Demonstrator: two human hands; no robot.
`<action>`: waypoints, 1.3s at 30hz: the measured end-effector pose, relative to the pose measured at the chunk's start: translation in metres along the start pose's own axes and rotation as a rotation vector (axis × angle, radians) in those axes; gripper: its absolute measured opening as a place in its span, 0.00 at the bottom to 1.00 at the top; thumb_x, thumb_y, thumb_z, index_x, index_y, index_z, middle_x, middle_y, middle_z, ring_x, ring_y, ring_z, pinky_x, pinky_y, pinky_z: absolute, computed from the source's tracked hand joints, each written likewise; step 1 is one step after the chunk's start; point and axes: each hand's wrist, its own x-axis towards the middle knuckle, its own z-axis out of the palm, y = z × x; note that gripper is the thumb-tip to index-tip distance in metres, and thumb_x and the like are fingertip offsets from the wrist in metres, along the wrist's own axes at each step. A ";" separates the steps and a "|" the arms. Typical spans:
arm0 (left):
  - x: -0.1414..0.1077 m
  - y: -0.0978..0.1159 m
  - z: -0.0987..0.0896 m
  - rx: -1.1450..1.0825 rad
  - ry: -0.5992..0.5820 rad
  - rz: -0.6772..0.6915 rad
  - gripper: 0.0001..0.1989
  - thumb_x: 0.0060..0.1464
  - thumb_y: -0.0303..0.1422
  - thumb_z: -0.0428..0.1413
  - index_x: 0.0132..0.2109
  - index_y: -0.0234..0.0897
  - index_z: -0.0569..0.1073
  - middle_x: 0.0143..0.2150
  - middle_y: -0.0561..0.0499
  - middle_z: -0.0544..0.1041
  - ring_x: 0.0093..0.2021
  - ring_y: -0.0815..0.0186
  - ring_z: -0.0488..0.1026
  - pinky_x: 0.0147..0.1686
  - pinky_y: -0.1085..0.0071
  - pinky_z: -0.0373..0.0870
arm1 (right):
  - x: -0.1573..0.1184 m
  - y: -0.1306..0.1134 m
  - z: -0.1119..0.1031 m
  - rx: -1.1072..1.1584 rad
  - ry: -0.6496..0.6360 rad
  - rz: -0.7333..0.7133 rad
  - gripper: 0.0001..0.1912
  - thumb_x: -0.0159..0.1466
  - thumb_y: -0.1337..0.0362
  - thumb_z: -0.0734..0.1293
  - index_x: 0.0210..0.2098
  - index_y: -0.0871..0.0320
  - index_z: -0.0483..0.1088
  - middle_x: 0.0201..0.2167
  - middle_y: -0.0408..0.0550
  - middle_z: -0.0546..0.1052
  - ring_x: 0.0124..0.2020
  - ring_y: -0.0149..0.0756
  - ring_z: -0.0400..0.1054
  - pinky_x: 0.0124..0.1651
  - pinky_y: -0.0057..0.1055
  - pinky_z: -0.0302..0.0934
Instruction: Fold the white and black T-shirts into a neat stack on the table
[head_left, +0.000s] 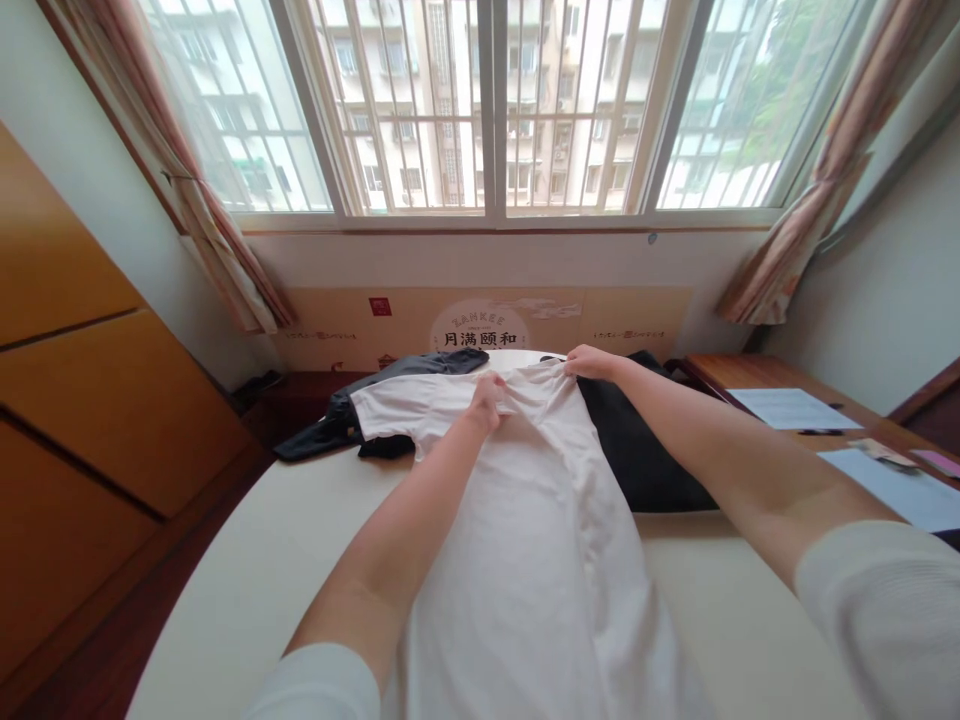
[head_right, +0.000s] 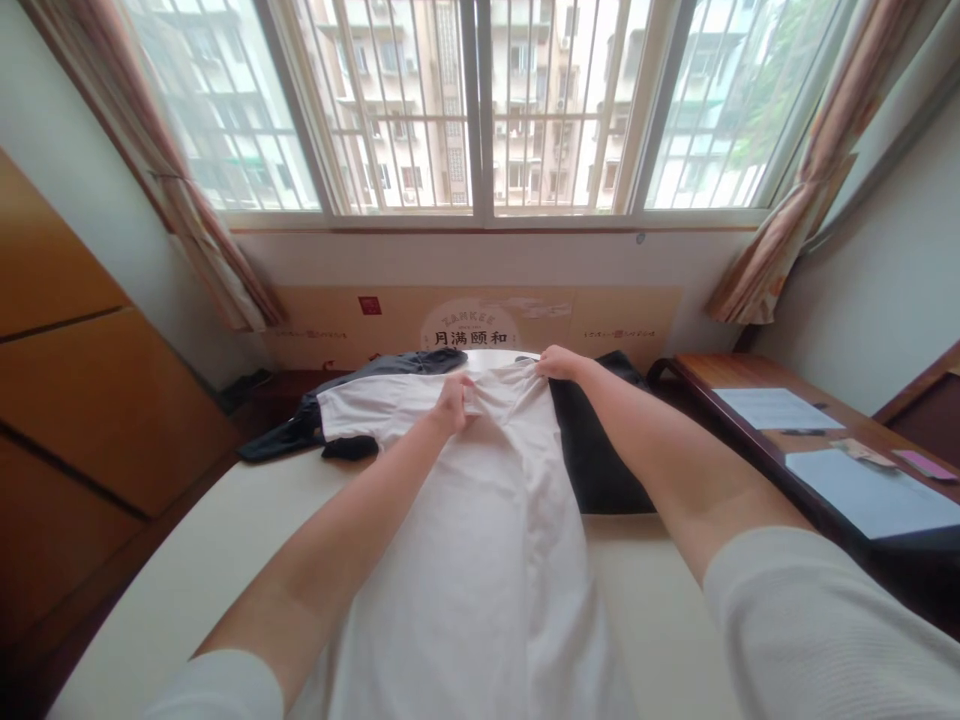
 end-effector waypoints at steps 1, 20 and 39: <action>0.002 -0.002 0.001 0.042 0.015 0.009 0.06 0.48 0.29 0.59 0.32 0.38 0.68 0.25 0.52 0.69 0.23 0.64 0.68 0.25 0.69 0.66 | 0.002 0.000 -0.002 0.019 -0.004 0.022 0.07 0.56 0.69 0.70 0.22 0.61 0.72 0.21 0.45 0.72 0.26 0.33 0.65 0.30 0.28 0.59; -0.016 -0.007 0.007 0.515 0.207 0.626 0.22 0.51 0.20 0.66 0.39 0.43 0.60 0.46 0.43 0.72 0.61 0.48 0.68 0.58 0.63 0.63 | -0.006 -0.018 0.031 0.080 0.328 0.190 0.30 0.66 0.71 0.65 0.66 0.68 0.59 0.59 0.71 0.73 0.60 0.54 0.69 0.62 0.43 0.61; -0.107 -0.058 0.018 0.798 -0.282 0.244 0.15 0.66 0.30 0.54 0.29 0.40 0.65 0.18 0.54 0.70 0.18 0.67 0.69 0.22 0.72 0.64 | -0.389 -0.037 0.102 -0.223 -0.243 -0.359 0.26 0.64 0.45 0.69 0.21 0.53 0.56 0.14 0.43 0.64 0.13 0.33 0.51 0.22 0.36 0.34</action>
